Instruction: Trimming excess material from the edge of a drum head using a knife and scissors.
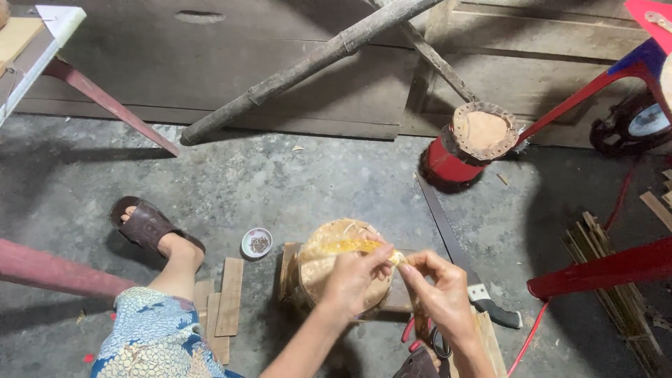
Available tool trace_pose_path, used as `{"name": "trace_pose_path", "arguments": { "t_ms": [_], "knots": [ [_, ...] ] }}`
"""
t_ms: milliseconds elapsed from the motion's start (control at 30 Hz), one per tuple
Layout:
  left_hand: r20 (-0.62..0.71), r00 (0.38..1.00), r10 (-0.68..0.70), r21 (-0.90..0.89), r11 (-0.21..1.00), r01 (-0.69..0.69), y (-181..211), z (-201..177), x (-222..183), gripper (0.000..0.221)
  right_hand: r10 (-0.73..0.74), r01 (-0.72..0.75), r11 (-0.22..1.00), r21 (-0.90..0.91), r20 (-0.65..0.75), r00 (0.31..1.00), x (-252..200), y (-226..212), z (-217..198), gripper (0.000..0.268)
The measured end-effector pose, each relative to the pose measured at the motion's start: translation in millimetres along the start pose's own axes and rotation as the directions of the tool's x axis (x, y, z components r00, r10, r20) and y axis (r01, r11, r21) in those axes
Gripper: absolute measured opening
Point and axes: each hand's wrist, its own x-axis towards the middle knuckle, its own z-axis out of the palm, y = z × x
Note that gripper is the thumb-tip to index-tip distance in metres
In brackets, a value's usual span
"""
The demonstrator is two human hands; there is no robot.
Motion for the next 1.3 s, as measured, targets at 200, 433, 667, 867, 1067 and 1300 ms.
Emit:
{"name": "trace_pose_path", "arguments": {
  "t_ms": [200, 433, 667, 867, 1067, 1300],
  "knots": [
    [0.059, 0.928, 0.369, -0.170, 0.919, -0.355, -54, 8, 39, 0.018, 0.201, -0.196, 0.879, 0.435, 0.035, 0.979, 3, 30, 8, 0.012],
    [0.038, 0.910, 0.412, 0.038, 0.910, -0.413, -53, 9, 37, 0.018, 0.269, -0.255, 0.808, 0.531, 0.053, 0.962, 2, 51, 11, 0.014],
    [0.065, 0.882, 0.468, 0.282, 0.839, -0.466, -52, -3, 37, 0.012, 0.223, -0.256, 0.882, 0.395, 0.128, 0.966, 4, 36, 6, 0.016],
    [0.155, 0.868, 0.472, 0.418, 0.765, -0.490, -51, -3, 44, 0.014, 0.103, -0.102, 0.995, -0.019, 0.108, 0.989, 11, 32, -8, 0.010],
    [0.217, 0.966, 0.138, 0.184, 0.966, -0.179, 55, -14, -13, 0.041, 0.105, -0.110, 0.987, 0.116, 0.050, 0.993, 15, 54, -20, 0.009],
    [0.172, 0.844, 0.508, 0.042, 0.852, -0.522, 47, -42, 16, 0.081, 0.581, -0.315, 0.498, 0.808, -0.041, 0.813, -5, 81, 8, 0.014]
  ]
}}
